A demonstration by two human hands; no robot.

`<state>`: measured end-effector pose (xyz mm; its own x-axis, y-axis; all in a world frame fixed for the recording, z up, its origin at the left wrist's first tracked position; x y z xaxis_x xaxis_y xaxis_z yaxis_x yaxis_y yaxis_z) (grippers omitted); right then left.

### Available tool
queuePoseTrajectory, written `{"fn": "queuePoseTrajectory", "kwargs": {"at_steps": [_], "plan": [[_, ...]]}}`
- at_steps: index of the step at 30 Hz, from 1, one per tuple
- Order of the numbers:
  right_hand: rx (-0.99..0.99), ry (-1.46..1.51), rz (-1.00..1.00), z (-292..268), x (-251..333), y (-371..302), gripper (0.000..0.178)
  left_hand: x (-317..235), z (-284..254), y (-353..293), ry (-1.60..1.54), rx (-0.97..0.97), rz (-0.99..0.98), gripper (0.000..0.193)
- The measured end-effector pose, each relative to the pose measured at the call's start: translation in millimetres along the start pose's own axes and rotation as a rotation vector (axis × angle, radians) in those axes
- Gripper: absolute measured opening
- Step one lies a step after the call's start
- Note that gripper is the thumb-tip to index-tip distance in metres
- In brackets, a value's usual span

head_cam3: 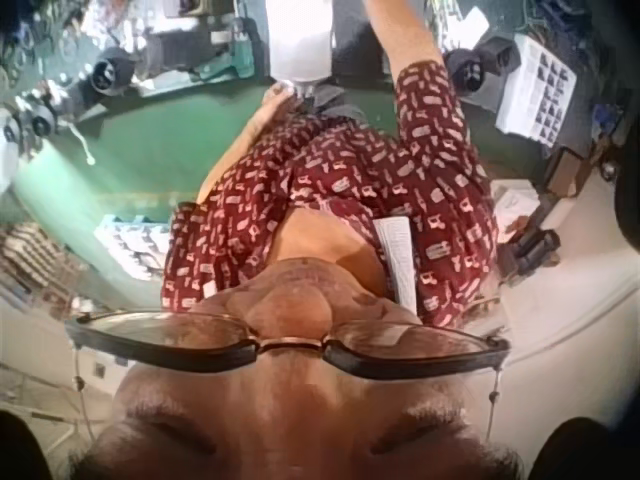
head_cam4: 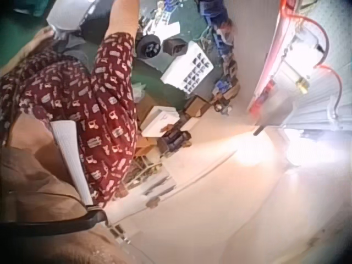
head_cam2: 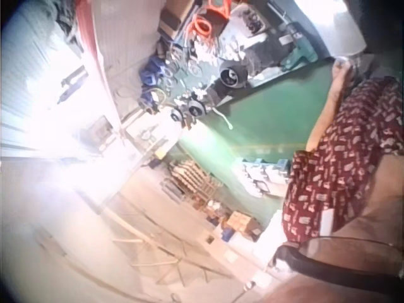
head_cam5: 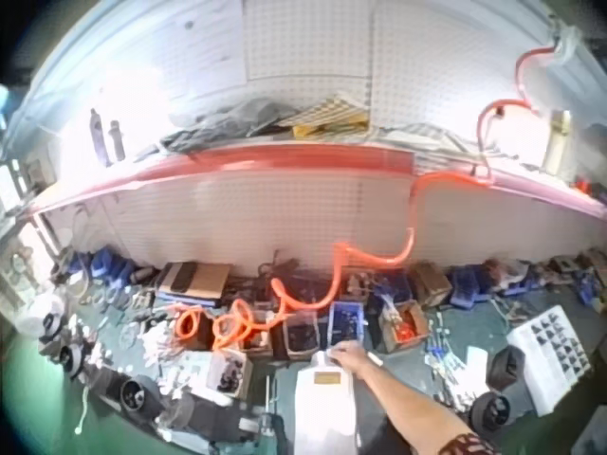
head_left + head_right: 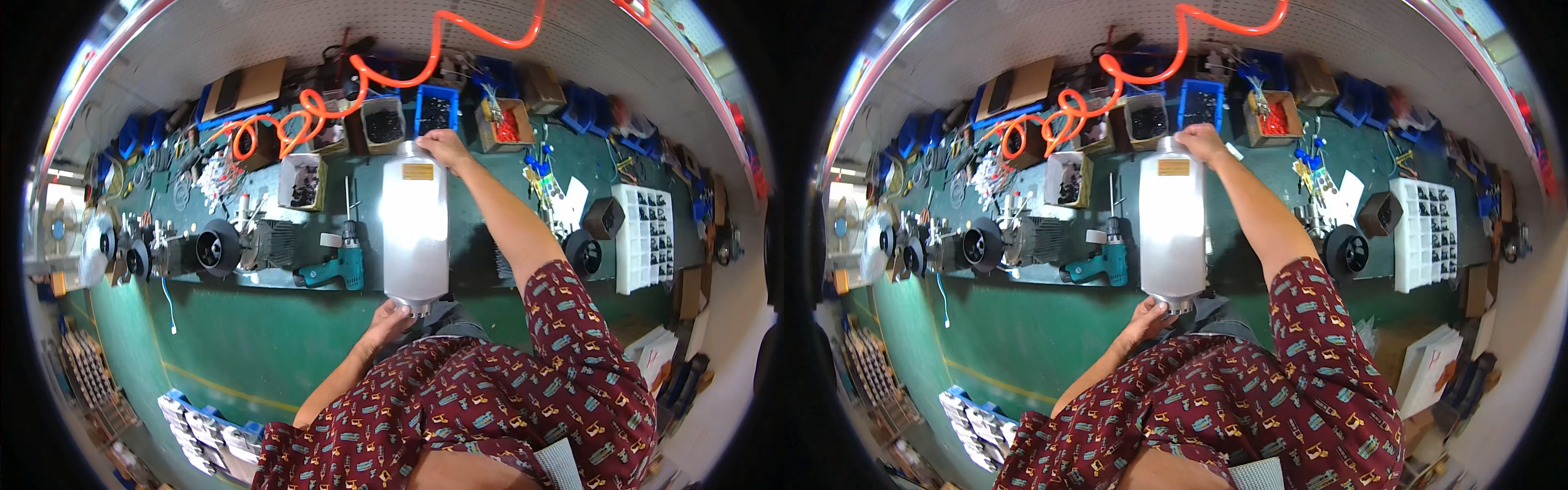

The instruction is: The person assembles an electrical component by attaching a black plastic piece to a silver motor housing, then uses a cordless drill to fasten screws. They attach a white plastic cover and apply circular stickers to the cover. The person handles the motor, plastic parts, drill, and stickers throughout the process.

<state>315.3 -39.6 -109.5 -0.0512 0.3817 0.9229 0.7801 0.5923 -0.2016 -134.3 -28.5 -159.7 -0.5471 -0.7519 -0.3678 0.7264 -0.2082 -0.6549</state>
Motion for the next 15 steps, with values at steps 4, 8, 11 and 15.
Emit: {"fn": "queuePoseTrajectory", "kwargs": {"at_steps": [4, 8, 11, 15], "plan": [[0.033, -0.366, -0.11, 4.1, 25.5, 6.0, 0.032, -14.2, -0.3, -15.3, -0.079, 0.056, 0.011, 0.073], [0.133, -0.593, -0.068, 11.1, 75.2, 6.9, 0.028, -35.3, 24.5, -45.9, -0.087, 0.082, -0.109, 0.097], [0.213, -0.763, 0.005, 9.0, 122.5, 6.1, 0.034, -27.4, 13.5, -29.7, -0.184, 0.18, -0.156, 0.11], [0.175, -0.842, 0.029, 9.8, 115.8, 12.6, 0.037, -5.8, 22.6, 15.6, -0.312, 0.34, -0.188, 0.125]]}}
Point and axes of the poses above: each hand's wrist, its own y-axis towards the middle knuckle, its own z-axis out of the palm, x = y × z, the point moved 1 cm from there along y, towards the middle knuckle, and after that the axes turned 6 degrees about -z, right-handed, at the moved point
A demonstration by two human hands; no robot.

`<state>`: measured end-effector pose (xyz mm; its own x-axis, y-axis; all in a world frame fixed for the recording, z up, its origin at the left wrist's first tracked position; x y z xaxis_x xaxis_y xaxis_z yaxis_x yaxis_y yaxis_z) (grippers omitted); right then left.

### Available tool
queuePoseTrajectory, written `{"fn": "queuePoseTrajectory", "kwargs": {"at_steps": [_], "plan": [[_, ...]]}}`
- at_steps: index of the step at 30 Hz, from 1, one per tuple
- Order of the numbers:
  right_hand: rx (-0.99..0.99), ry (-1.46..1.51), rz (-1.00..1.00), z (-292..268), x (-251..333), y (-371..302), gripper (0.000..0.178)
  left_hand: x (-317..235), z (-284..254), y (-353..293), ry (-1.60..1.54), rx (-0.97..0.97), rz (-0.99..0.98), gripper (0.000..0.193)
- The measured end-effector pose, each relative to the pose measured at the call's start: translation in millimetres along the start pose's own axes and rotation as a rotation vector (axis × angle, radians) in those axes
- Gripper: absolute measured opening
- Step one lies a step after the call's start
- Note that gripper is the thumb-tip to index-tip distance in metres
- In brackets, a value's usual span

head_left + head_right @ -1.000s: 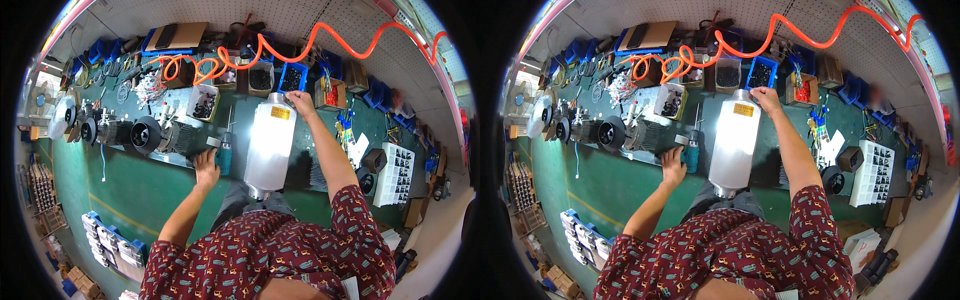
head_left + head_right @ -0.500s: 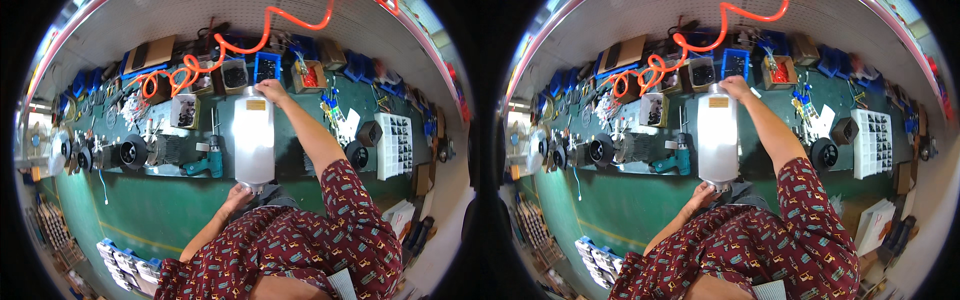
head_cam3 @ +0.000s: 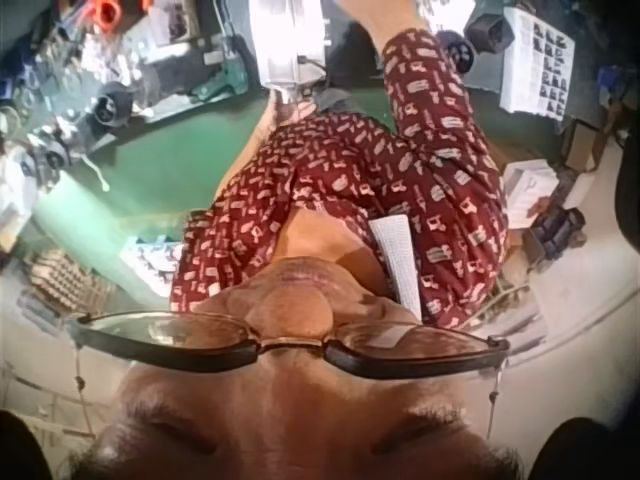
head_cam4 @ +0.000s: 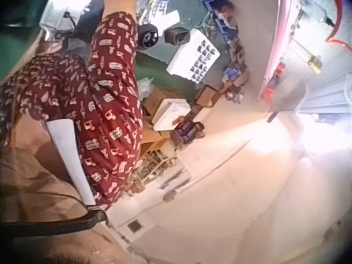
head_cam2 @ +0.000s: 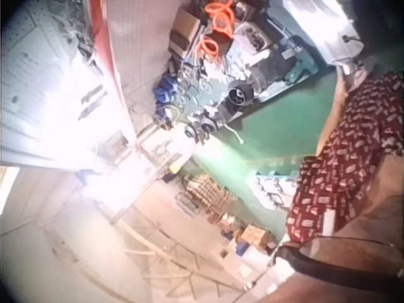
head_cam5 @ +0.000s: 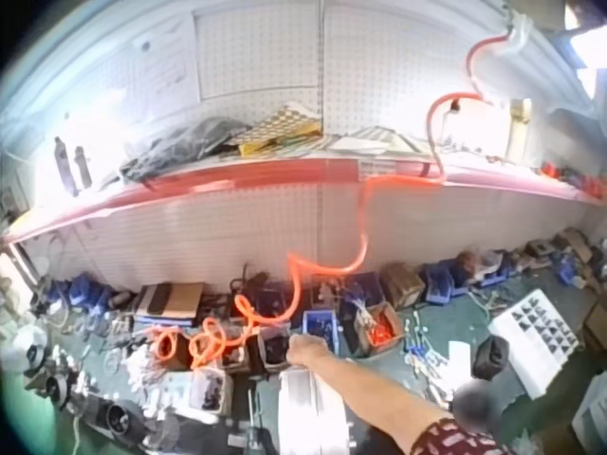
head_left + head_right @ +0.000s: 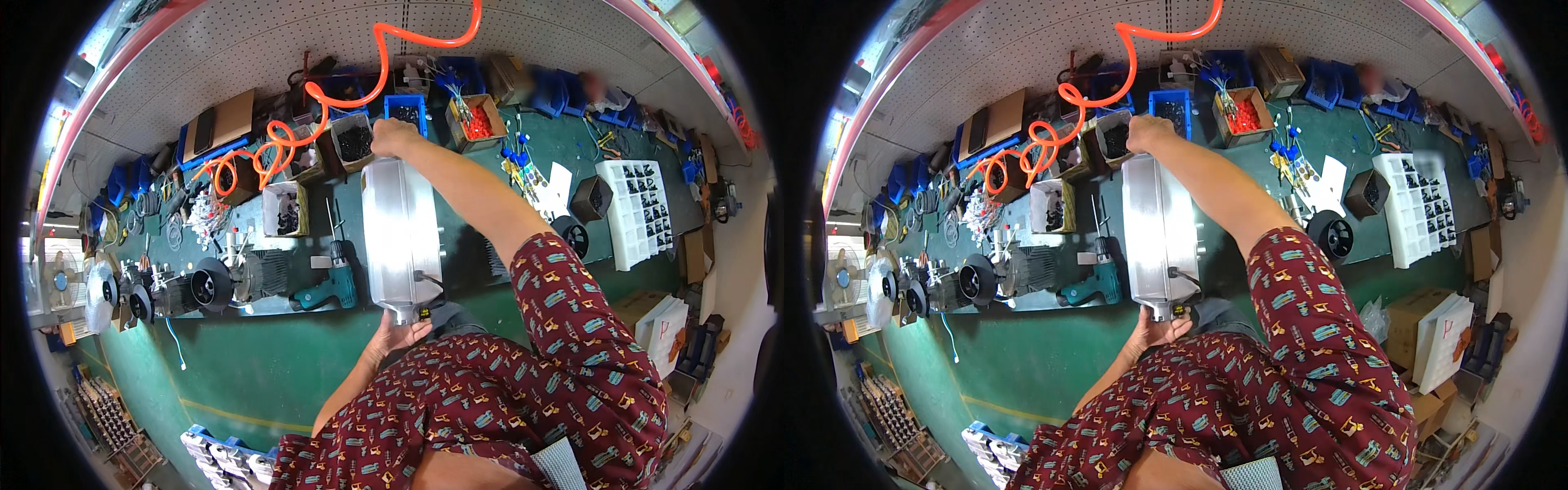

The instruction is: The person assembles an electrical component by attaching a black plastic piece to a silver motor housing, then uses a cordless drill to fasten screws. They attach a white plastic cover and apply circular stickers to the cover. The person handles the motor, plastic parts, drill, and stickers throughout the process.

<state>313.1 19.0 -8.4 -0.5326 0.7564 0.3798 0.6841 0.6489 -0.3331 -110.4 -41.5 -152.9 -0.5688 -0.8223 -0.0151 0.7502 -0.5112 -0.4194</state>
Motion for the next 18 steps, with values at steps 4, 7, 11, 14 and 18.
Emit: {"fn": "queuePoseTrajectory", "kwargs": {"at_steps": [4, 7, 11, 14, 18], "plan": [[-0.041, 0.057, 0.057, 24.0, -1.3, 10.6, 0.036, 7.5, -20.7, 20.3, -0.113, 0.135, -0.032, 0.128], [-0.05, 0.031, -0.01, 32.4, -1.5, 13.2, 0.031, 7.7, -32.8, 16.6, -0.161, 0.167, -0.078, 0.12], [-0.422, 0.454, -0.01, 40.8, -47.3, 2.7, 0.027, 4.3, -50.3, -1.2, -0.026, -0.022, -0.101, 0.096], [-0.821, 0.996, 0.052, 68.3, -91.1, -29.2, 0.018, -15.3, -22.8, -35.0, 0.51, -0.522, 0.088, 0.072], [-0.955, 1.417, 0.384, 108.1, -103.3, -112.6, 0.023, -29.8, -48.2, -84.6, 0.39, -0.626, 0.205, 0.058]]}}
Point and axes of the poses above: each hand's wrist, its own y-axis towards the middle knuckle, its own z-axis out of the palm, x = y × z, the point moved 1 cm from there along y, towards the middle knuckle, and after that the axes turned 6 degrees about -z, right-handed, at the moved point
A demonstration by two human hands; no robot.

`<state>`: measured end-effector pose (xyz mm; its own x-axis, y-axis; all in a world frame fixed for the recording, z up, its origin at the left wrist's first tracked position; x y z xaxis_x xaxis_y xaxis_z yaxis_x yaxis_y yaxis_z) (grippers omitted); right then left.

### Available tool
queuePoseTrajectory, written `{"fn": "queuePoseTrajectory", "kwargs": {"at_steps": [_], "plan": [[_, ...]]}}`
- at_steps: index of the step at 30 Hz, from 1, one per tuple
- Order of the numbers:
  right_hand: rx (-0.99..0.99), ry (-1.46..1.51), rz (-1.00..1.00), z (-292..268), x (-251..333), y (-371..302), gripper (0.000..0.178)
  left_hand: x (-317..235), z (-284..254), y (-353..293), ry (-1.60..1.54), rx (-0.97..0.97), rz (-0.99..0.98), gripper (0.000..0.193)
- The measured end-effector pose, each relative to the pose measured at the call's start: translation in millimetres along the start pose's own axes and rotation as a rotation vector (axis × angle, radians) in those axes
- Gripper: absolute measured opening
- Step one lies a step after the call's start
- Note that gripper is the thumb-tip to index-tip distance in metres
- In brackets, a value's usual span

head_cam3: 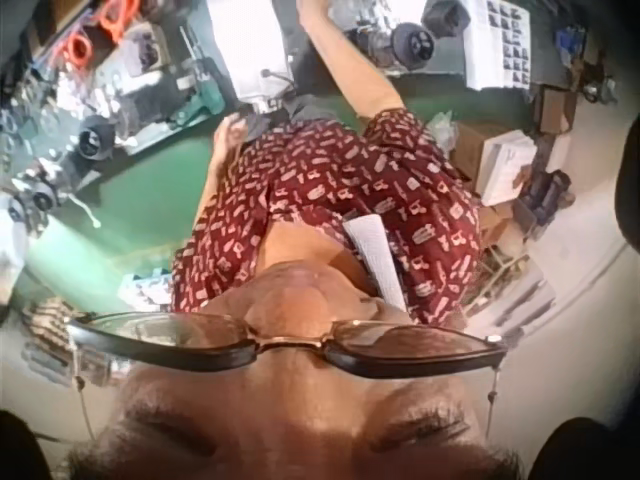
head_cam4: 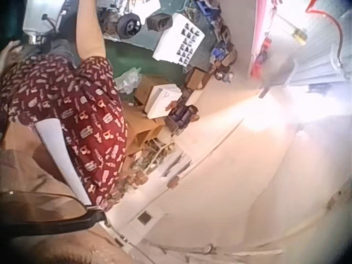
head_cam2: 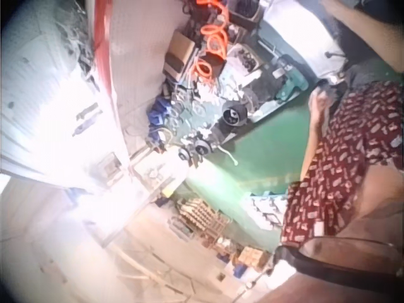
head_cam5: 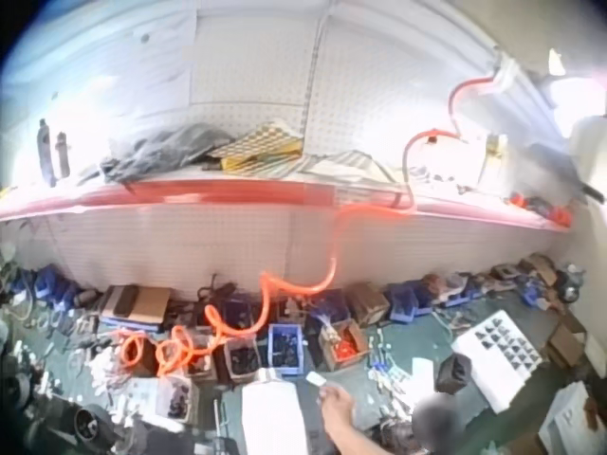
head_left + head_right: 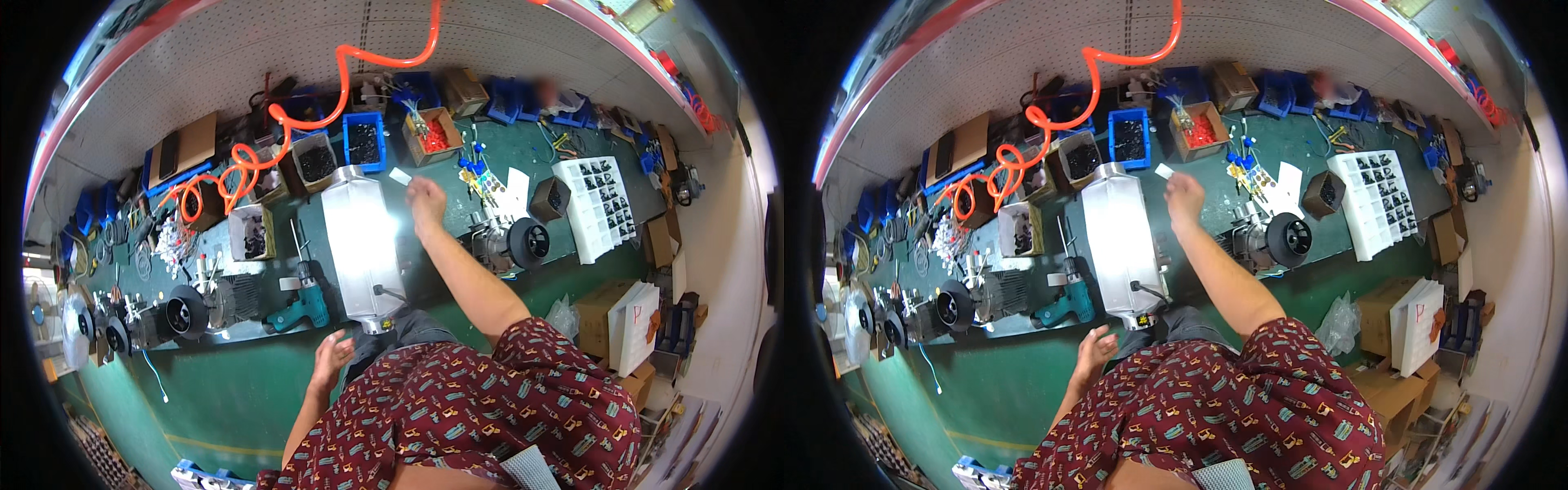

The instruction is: The person assembles an electrical component by attaching a black plastic piece to a silver motor housing, then uses a cordless drill to fasten screws. They attach a white plastic cover and apply circular stickers to the cover. The person handles the motor, plastic parts, drill, and stickers throughout the process.

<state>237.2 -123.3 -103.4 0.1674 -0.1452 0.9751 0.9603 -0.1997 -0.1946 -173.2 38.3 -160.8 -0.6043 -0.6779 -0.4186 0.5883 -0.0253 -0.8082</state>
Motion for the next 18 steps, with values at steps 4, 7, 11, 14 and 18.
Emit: {"fn": "queuePoseTrajectory", "kwargs": {"at_steps": [4, 7, 11, 14, 18], "plan": [[-0.137, -0.077, 0.147, -64.2, -72.4, -3.8, 0.026, -25.4, -11.8, -30.2, 0.064, -0.122, 0.021, 0.052], [-0.069, -0.367, -0.022, -71.6, -77.6, -10.7, 0.039, -37.7, -12.3, -36.4, 0.094, -0.161, 0.046, 0.051], [0.104, -0.722, -0.224, -85.3, -74.4, -34.3, 0.06, -48.9, -3.4, -27.5, 0.161, -0.12, 0.072, 0.049], [0.309, -0.691, -0.343, -120.4, -73.0, -79.9, 0.046, -55.0, 6.6, -16.0, 0.229, -0.079, 0.092, 0.046], [0.38, -0.724, -0.141, -209.0, -72.9, -154.2, 0.026, -58.1, 15.2, -3.9, 0.267, -0.05, 0.121, 0.043]]}}
Point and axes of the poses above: each hand's wrist, its own y-axis towards the middle knuckle, its own z-axis out of the palm, x = y × z, the point moved 1 cm from there along y, towards the middle knuckle, and after that the axes turned 6 degrees about -z, right-handed, at the moved point
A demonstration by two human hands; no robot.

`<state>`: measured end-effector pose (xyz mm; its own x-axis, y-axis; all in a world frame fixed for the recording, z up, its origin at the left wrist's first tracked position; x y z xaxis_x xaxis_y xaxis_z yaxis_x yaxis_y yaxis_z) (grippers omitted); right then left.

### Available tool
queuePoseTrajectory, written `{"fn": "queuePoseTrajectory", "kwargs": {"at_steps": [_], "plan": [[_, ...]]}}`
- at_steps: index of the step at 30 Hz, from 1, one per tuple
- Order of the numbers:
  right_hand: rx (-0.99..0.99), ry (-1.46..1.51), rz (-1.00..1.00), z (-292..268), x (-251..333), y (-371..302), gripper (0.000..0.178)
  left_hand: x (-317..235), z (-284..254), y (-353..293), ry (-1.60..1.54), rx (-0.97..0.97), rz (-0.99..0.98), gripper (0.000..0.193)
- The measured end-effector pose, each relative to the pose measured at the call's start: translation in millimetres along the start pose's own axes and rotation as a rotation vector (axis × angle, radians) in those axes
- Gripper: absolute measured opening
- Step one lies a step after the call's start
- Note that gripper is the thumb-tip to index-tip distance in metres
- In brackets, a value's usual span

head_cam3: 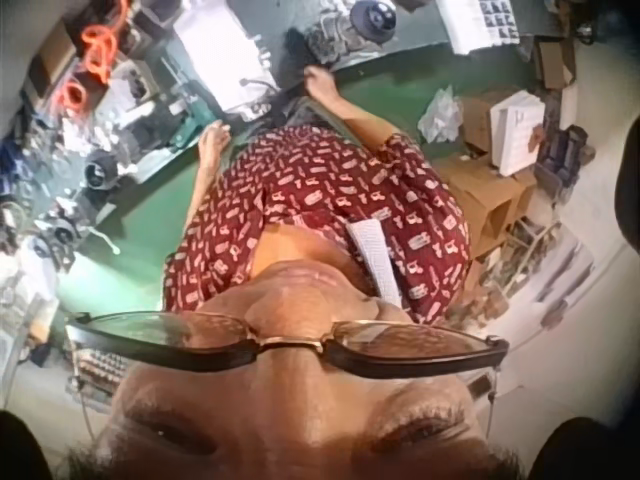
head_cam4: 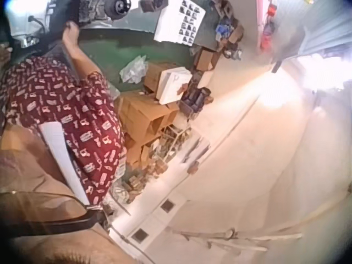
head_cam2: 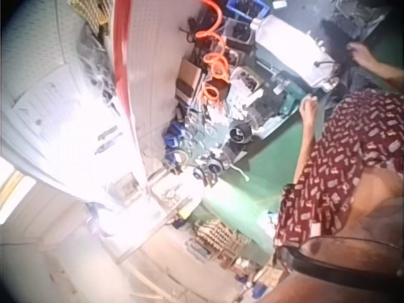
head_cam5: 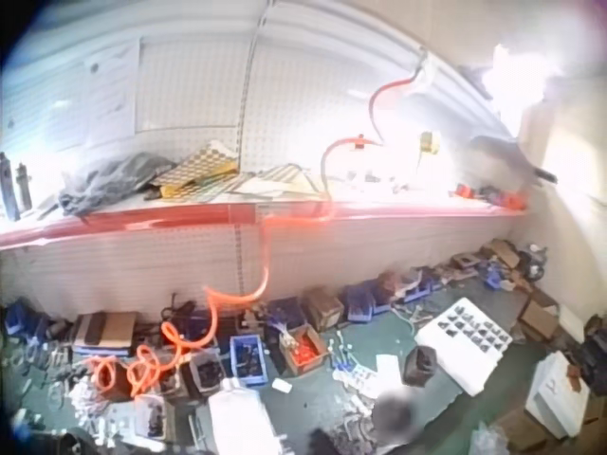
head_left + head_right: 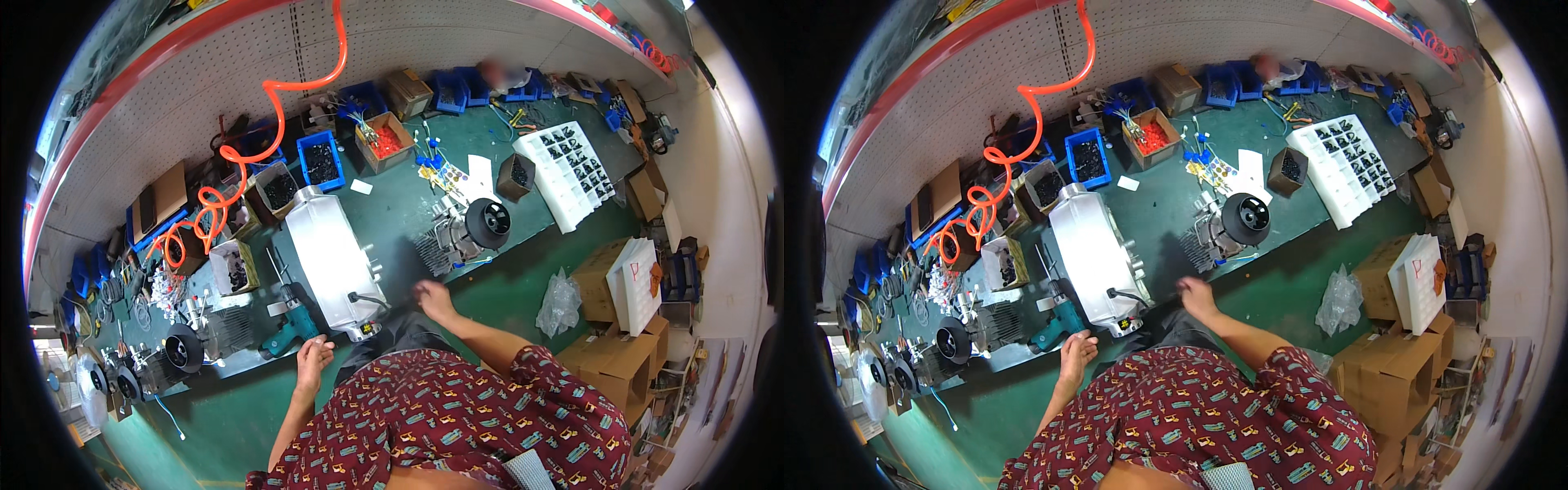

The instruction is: The person assembles an electrical component by attaching a black plastic piece to a silver motor housing, then uses a cordless drill to fasten screws. They attach a white plastic cover and apply circular stickers to the cover. The person handles the motor, plastic parts, drill, and stickers throughout the process.

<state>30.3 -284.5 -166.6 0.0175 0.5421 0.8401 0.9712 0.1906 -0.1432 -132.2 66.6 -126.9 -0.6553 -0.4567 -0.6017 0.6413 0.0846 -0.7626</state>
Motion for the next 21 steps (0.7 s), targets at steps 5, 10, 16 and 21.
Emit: {"fn": "queuePoseTrajectory", "kwargs": {"at_steps": [5, 10, 16, 21], "plan": [[-0.367, 0.22, 0.352, -64.5, -102.5, -78.3, 0.02, -4.3, 7.6, 0.5, 0.046, -0.063, 0.016, 0.042], [-0.712, 0.021, 0.163, -147.0, -169.0, -11.3, 0.02, 30.5, -13.8, 10.1, 0.105, -0.134, 0.1, 0.032], [-0.798, -0.096, 0.391, -195.4, -156.0, 145.4, 0.037, 88.9, -32.7, -41.1, 0.273, -0.432, 0.233, 0.011], [-0.92, 0.293, 0.393, -218.3, -265.7, 223.1, 0.075, 58.2, 10.4, -46.7, 0.617, -0.341, 0.164, 0.011]]}}
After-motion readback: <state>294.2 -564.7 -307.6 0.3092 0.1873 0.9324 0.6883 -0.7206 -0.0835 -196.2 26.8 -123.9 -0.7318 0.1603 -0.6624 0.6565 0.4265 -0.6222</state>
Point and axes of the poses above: each hand's wrist, its own y-axis towards the middle knuckle, its own z-axis out of the palm, x = y × z, the point moved 1 cm from there along y, towards the middle knuckle, and after that the axes turned 6 degrees about -z, right-handed, at the moved point
